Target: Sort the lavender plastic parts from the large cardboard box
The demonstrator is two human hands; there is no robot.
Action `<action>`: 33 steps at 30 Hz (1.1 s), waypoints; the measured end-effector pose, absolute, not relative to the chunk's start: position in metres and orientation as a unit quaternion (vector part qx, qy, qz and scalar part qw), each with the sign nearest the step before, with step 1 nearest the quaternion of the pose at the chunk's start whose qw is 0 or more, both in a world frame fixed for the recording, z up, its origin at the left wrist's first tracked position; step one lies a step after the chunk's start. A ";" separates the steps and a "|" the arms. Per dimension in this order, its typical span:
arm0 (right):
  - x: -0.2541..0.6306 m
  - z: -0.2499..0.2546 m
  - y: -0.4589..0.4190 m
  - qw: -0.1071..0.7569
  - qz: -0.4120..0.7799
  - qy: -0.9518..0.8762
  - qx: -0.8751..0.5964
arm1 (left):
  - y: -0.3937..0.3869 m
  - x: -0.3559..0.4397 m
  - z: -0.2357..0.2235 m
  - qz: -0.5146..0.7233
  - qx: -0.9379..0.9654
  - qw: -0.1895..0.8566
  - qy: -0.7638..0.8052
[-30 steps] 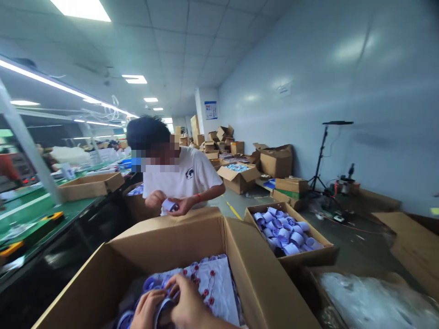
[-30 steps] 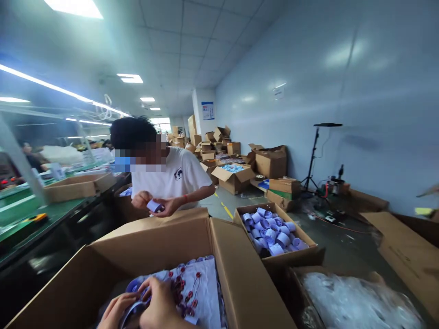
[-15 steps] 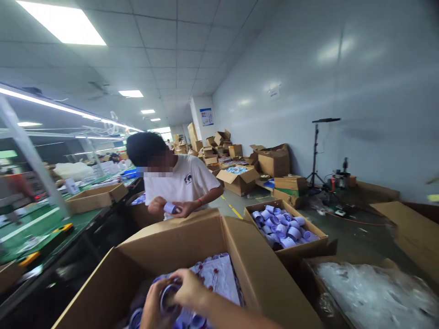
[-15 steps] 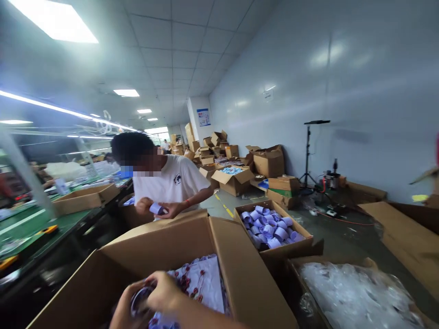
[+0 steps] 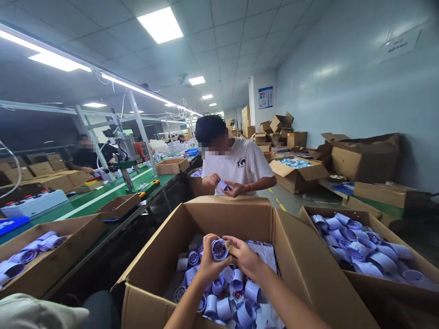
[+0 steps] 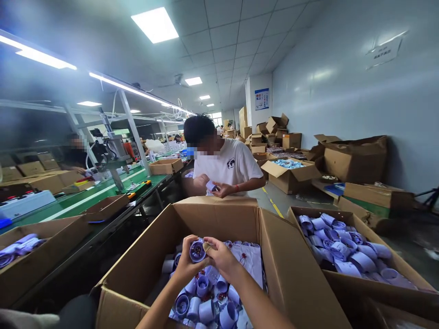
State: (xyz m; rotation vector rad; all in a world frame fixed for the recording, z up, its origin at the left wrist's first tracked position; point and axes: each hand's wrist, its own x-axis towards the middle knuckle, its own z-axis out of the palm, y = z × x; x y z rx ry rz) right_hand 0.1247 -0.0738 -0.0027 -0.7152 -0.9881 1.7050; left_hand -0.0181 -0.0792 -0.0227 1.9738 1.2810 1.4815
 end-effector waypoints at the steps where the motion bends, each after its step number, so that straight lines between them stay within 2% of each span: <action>1: 0.125 -0.004 -0.072 0.506 0.702 -0.405 -0.295 | -0.079 -0.020 -0.021 0.513 0.706 0.203 0.443; 7: 0.129 -0.013 -0.065 0.529 0.682 -0.395 -0.316 | -0.072 -0.022 -0.016 0.484 0.670 0.328 0.458; 13: 0.122 -0.024 -0.065 0.508 0.621 -0.475 -0.361 | -0.070 -0.016 -0.023 0.514 0.648 0.323 0.460; 17: 0.112 -0.029 -0.066 0.528 0.597 -0.483 -0.362 | -0.070 -0.014 -0.030 0.543 0.608 0.334 0.472; 23: 0.111 -0.049 -0.055 0.529 0.602 -0.465 -0.378 | -0.070 -0.011 -0.032 0.558 0.551 0.403 0.472; 29: 0.115 -0.059 -0.047 0.524 0.609 -0.493 -0.334 | -0.065 -0.017 -0.031 0.539 0.547 0.457 0.449; 33: 0.109 -0.063 -0.046 0.511 0.599 -0.485 -0.380 | -0.059 -0.022 -0.033 0.516 0.550 0.471 0.458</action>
